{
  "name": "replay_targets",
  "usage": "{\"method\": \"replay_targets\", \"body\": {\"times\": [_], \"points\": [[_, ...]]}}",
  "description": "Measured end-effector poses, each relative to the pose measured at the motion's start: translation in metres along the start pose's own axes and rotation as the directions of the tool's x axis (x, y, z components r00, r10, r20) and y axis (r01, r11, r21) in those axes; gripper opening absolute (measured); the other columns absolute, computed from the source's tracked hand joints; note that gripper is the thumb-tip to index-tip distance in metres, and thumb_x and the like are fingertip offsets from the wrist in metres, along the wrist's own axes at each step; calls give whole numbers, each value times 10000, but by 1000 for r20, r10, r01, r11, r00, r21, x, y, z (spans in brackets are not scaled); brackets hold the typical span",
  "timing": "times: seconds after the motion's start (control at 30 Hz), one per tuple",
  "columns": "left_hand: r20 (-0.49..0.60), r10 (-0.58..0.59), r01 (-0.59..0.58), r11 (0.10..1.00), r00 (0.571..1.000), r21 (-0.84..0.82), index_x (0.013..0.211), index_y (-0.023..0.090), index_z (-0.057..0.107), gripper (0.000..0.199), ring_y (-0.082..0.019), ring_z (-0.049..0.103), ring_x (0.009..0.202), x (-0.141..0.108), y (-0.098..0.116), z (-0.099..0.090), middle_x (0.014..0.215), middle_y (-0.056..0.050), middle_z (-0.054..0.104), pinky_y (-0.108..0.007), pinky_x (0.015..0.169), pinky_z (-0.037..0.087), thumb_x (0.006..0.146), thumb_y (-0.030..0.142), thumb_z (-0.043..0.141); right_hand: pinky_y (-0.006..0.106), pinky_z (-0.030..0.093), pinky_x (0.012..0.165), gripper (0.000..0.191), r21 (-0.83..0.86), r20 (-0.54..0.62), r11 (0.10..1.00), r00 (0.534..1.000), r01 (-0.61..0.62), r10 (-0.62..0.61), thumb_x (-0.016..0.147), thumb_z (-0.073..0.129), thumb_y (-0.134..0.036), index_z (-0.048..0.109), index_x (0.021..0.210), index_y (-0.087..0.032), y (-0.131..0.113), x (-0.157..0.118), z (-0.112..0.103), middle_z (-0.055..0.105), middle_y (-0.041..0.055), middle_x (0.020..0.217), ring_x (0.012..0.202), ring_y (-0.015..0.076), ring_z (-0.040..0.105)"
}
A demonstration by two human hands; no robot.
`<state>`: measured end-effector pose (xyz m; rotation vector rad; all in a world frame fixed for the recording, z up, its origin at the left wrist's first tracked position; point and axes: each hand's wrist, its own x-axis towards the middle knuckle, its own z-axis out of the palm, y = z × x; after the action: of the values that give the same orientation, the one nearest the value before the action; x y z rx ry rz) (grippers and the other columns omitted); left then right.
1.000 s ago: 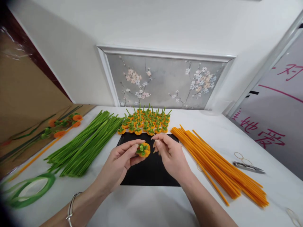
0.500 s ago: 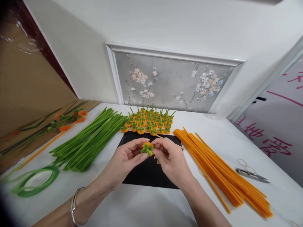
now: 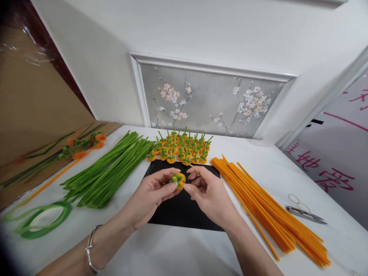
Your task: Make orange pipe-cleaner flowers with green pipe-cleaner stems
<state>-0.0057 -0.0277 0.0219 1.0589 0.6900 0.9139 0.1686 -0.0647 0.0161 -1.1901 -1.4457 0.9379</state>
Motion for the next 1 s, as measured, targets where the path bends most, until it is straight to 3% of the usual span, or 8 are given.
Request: {"method": "replay_targets", "body": {"times": [0.17, 0.3, 0.47, 0.7, 0.87, 1.0], "points": [[30, 25, -25, 1000, 999, 15, 988, 210, 697, 253, -109, 623, 879, 2, -3, -1, 977, -10, 668, -209, 803, 519, 742, 170, 738, 238, 468, 572, 226, -25, -8, 999, 999, -39, 39, 815, 637, -330, 602, 993, -196, -3, 0, 10, 609, 14, 817, 692, 126, 552], [57, 3, -2, 1000, 998, -5, 982, 207, 706, 248, -98, 630, 846, 1, -4, -1, 955, -7, 675, -203, 798, 524, 741, 170, 746, 212, 418, 536, 254, 168, 8, 978, 992, -124, 125, 767, 698, -352, 632, 933, -172, -6, 0, 11, 598, -7, 735, 620, 94, 505], [69, -49, 53, 997, 996, -58, 974, 205, 723, 243, -87, 645, 797, 1, -2, 0, 908, -8, 691, -172, 752, 529, 737, 167, 754, 195, 397, 559, 327, 418, 63, 872, 966, -255, 252, 669, 800, -332, 641, 888, -147, -4, 2, 7, 614, -8, 732, 590, 62, 495], [87, -31, 36, 998, 996, -57, 983, 204, 727, 241, -74, 643, 778, 3, -4, -1, 897, -4, 702, -154, 736, 534, 749, 151, 744, 179, 387, 549, 383, 534, 160, 761, 927, -370, 339, 624, 837, -289, 597, 898, -173, -2, 2, 10, 586, -19, 774, 608, 56, 500], [29, -99, 101, 987, 995, -121, 993, 174, 721, 249, -87, 660, 804, 2, -3, 1, 918, -23, 709, -147, 743, 555, 760, 86, 717, 172, 380, 527, 367, 549, 142, 753, 929, -362, 343, 640, 824, -286, 576, 896, -196, -1, 2, 9, 543, -32, 771, 643, 69, 490], [19, -216, 212, 936, 976, -281, 969, 112, 712, 154, -111, 690, 786, 2, 6, 2, 922, -71, 709, -137, 689, 579, 843, 92, 627, 204, 411, 556, 350, 411, 87, 893, 983, -184, 163, 754, 730, -323, 576, 1063, -260, -1, 3, -3, 559, -1, 933, 700, 94, 499]]}}
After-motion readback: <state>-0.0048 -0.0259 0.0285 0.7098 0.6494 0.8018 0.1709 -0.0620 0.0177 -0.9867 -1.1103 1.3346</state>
